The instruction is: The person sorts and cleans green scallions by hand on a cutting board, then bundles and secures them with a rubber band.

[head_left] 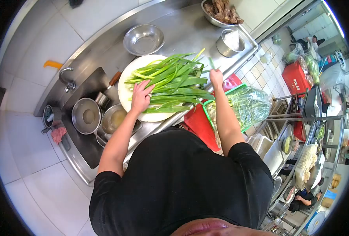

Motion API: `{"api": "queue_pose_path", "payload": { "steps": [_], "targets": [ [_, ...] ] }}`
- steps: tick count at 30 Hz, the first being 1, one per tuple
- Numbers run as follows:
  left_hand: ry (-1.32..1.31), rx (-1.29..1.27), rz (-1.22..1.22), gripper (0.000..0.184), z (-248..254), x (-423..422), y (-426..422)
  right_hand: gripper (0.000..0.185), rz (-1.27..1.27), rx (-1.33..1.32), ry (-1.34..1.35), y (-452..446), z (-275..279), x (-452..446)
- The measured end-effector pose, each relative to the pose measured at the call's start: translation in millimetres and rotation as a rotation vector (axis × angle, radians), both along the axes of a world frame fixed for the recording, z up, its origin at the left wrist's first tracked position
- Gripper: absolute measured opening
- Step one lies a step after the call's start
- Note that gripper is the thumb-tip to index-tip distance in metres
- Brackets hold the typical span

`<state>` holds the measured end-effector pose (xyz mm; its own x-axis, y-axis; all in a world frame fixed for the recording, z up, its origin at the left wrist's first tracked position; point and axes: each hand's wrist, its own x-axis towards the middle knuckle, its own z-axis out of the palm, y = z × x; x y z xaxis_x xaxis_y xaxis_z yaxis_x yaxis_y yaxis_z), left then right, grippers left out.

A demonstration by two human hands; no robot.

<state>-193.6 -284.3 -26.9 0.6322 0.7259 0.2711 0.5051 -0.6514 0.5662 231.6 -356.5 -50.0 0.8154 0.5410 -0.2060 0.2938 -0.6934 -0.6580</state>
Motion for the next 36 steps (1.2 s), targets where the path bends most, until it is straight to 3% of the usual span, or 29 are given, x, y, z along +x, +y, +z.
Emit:
{"api": "queue_pose_path", "payload": {
  "steps": [2, 4, 5, 7, 8, 9, 11, 13, 15, 16, 19, 21, 23, 25, 28, 31, 35, 36],
  "targets": [
    [0.01, -0.023, -0.005, 0.054, 3, 0, 3, 0.042, 0.011, 0.085, 0.097, 7, 11, -15],
    [0.015, -0.05, -0.022, 0.05, 2, 0, 6, 0.038, 0.358, -0.063, 0.149, 11, 25, -32],
    [0.019, -0.052, -0.027, 0.05, 0, 0, 6, 0.038, 0.353, -0.063, 0.153, 9, 29, -35],
    [0.035, -0.082, -0.01, 0.049, 2, 1, 8, 0.027, 0.194, 0.312, 0.534, 11, 42, -39],
    [0.04, -0.084, -0.004, 0.048, 1, 1, 8, 0.023, 0.218, 0.397, 0.711, 4, 56, -37],
    [0.042, -0.087, -0.002, 0.048, 1, 1, 8, 0.023, 0.218, 0.394, 0.713, -8, 61, -37],
    [0.001, -0.075, 0.01, 0.049, -2, 1, 4, 0.029, 0.321, 0.989, 1.355, -30, 65, -28],
    [-0.006, -0.078, 0.025, 0.05, -3, 2, 1, 0.033, 0.337, 1.019, 1.344, -38, 61, -20],
    [-0.012, -0.073, 0.029, 0.05, -2, 4, 2, 0.026, 0.354, 1.142, 1.538, -48, 59, -17],
    [0.007, -0.065, 0.03, 0.05, -1, 4, 2, 0.023, 0.304, 1.17, 1.414, -53, 59, -18],
    [0.038, -0.046, 0.014, 0.049, -2, 2, 3, 0.018, 0.099, 1.228, 1.373, -63, 63, -9],
    [0.05, -0.081, 0.011, 0.053, -1, 2, 5, 0.009, -0.019, 1.149, 1.243, -68, 63, -4],
    [0.099, -0.09, -0.028, 0.057, 27, 8, 1, 0.002, -0.071, 0.875, 1.006, -74, 63, 1],
    [-0.067, 0.138, 0.119, 0.058, 52, 29, -13, 0.005, -0.067, 0.851, 0.969, -80, 68, 0],
    [-0.116, 0.229, -0.092, 0.05, 70, 75, -11, 0.013, -0.151, 0.778, 0.867, -86, 78, -10],
    [-0.162, 0.114, -0.347, 0.03, 80, 141, -12, 0.017, -0.006, 0.769, 0.923, -96, 89, -23],
    [-0.221, 0.151, -0.308, 0.02, 55, 204, -5, 0.019, 0.115, 0.738, 0.967, -104, 108, -43],
    [-0.004, 0.027, -0.344, 0.019, 56, 209, 1, 0.021, 0.165, 0.753, 1.017, -111, 100, -33]
  ]
}}
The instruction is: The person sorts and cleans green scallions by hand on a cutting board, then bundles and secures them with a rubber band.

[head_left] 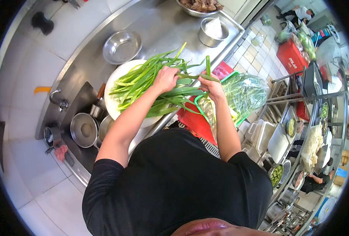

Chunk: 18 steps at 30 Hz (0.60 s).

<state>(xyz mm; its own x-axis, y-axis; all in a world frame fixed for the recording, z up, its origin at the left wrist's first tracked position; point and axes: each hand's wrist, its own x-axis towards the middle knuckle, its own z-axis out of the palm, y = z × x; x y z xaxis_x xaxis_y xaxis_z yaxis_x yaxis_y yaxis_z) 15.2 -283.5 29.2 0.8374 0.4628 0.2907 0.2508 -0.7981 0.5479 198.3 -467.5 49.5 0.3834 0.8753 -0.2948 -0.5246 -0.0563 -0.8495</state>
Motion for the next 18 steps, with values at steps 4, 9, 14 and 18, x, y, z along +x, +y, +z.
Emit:
{"api": "queue_pose_path", "payload": {
  "steps": [4, 9, 14, 18],
  "targets": [
    [0.177, -0.032, -0.038, 0.013, 6, -1, 2, 0.038, -0.485, -0.49, -0.816, -31, -10, 34],
    [0.061, 0.06, -0.14, 0.01, -4, -7, -3, 0.042, -0.428, 0.001, -1.371, -10, 30, -8],
    [0.036, 0.068, -0.132, 0.006, -13, -11, -4, 0.031, 0.033, -0.172, -1.21, 36, -9, -58],
    [-0.025, 0.049, -0.102, 0.008, -6, -20, -6, 0.028, 0.145, -0.224, -1.098, 49, -53, -66]
  ]
}}
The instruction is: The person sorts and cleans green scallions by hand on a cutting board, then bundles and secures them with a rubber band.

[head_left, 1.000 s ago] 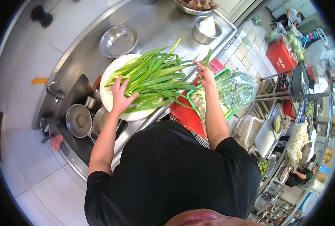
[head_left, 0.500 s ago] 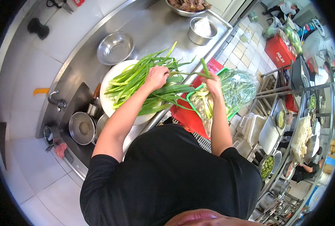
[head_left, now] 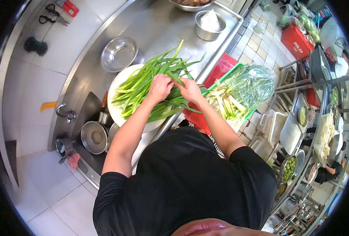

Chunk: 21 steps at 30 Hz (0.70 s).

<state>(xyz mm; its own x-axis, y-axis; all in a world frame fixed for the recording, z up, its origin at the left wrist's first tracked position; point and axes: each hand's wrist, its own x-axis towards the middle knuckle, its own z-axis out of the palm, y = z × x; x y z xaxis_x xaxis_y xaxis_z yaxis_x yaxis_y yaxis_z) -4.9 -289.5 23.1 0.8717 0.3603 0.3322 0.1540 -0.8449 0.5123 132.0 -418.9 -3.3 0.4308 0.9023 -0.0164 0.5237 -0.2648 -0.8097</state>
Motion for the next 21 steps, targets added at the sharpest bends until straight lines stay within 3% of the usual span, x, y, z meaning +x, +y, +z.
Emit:
{"api": "queue_pose_path", "payload": {
  "steps": [1, 3, 5, 6, 7, 9, 10, 11, 14, 15, 17, 18, 19, 21],
  "targets": [
    [-0.019, -0.004, 0.004, 0.008, 0, -1, -3, 0.027, -0.057, 0.072, 0.167, 0, -12, -3],
    [-0.042, 0.075, 0.019, 0.007, -2, -3, -13, 0.025, -0.072, 0.198, 0.208, 7, -25, -9],
    [-0.155, 0.161, 0.062, 0.008, -3, -3, -21, 0.028, -0.294, 0.024, 0.99, 9, -14, -12],
    [-0.156, 0.207, 0.048, 0.009, -2, -5, -24, 0.028, -0.422, -0.035, 1.093, 17, -26, -6],
    [-0.153, 0.207, 0.05, 0.009, -2, -7, -26, 0.03, -0.432, 0.083, 1.406, 16, -48, 14],
    [-0.148, 0.166, 0.04, 0.004, -3, -10, -30, 0.029, -0.518, 0.142, 1.411, 15, -32, 38],
    [-0.096, 0.144, 0.028, 0.018, 0, -15, -29, 0.028, -0.409, 0.143, 1.445, 10, -13, 47],
    [-0.097, 0.145, 0.03, 0.018, 7, -15, -30, 0.027, -0.301, 0.143, 1.477, 5, 6, 54],
    [-0.317, 0.053, 0.277, 0.058, 16, -15, -29, 0.025, -0.173, 0.133, 1.477, -3, 59, 52],
    [-0.321, 0.051, 0.292, 0.058, 21, -15, -30, 0.026, -0.105, 0.147, 1.462, -4, 71, 44],
    [-0.22, -0.78, 0.185, 0.055, 42, -15, -35, 0.03, -0.044, 0.152, 1.419, 0, 75, 27],
    [-0.274, -0.845, 0.067, 0.046, 49, -12, -36, 0.028, -0.024, 0.093, 1.354, 3, 77, 17],
    [-0.292, -0.841, 0.091, 0.046, 47, -15, -38, 0.027, 0.003, 0.036, 1.286, 7, 84, 4],
    [-0.216, -1.084, 0.265, 0.034, 44, -27, -38, 0.041, 0.12, -0.057, 0.968, 13, 99, -16]
  ]
}}
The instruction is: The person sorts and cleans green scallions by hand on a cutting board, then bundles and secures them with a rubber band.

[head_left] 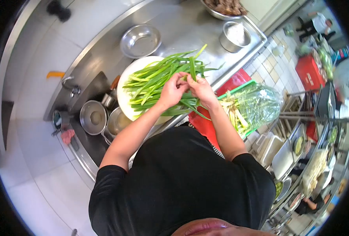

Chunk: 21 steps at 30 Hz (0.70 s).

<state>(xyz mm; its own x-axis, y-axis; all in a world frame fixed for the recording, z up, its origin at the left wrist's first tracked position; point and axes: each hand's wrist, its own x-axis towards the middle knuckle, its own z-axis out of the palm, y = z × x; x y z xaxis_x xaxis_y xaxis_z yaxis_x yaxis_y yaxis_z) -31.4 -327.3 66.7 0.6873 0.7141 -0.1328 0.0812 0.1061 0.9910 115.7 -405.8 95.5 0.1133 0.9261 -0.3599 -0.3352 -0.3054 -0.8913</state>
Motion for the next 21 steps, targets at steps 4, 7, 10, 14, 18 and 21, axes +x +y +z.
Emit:
{"api": "queue_pose_path", "payload": {
  "steps": [4, 7, 10, 14, 18, 21],
  "targets": [
    [-0.061, -0.037, 0.205, 0.015, -23, -35, 11, 0.049, -0.024, 0.002, -0.117, 8, 16, -22],
    [-0.167, -0.122, 0.281, 0.013, -20, -91, 9, 0.057, -0.072, -0.058, -0.219, 14, 12, -11],
    [-0.171, -0.273, 0.321, 0.016, 9, -191, 4, 0.063, -0.118, -0.029, -0.04, 12, 2, 13],
    [0.006, -0.349, 0.71, 0.018, 25, -328, -49, 0.028, 0.017, -0.081, -0.208, 26, -24, 29],
    [0.559, -0.344, 0.32, 0.017, -19, -482, -129, 0.021, 0.027, -0.065, -0.106, 47, -7, -3],
    [0.663, -0.5, 0.157, 0.027, -95, -557, -217, 0.015, 0.127, -0.075, -0.131, 72, -9, -24]
  ]
}}
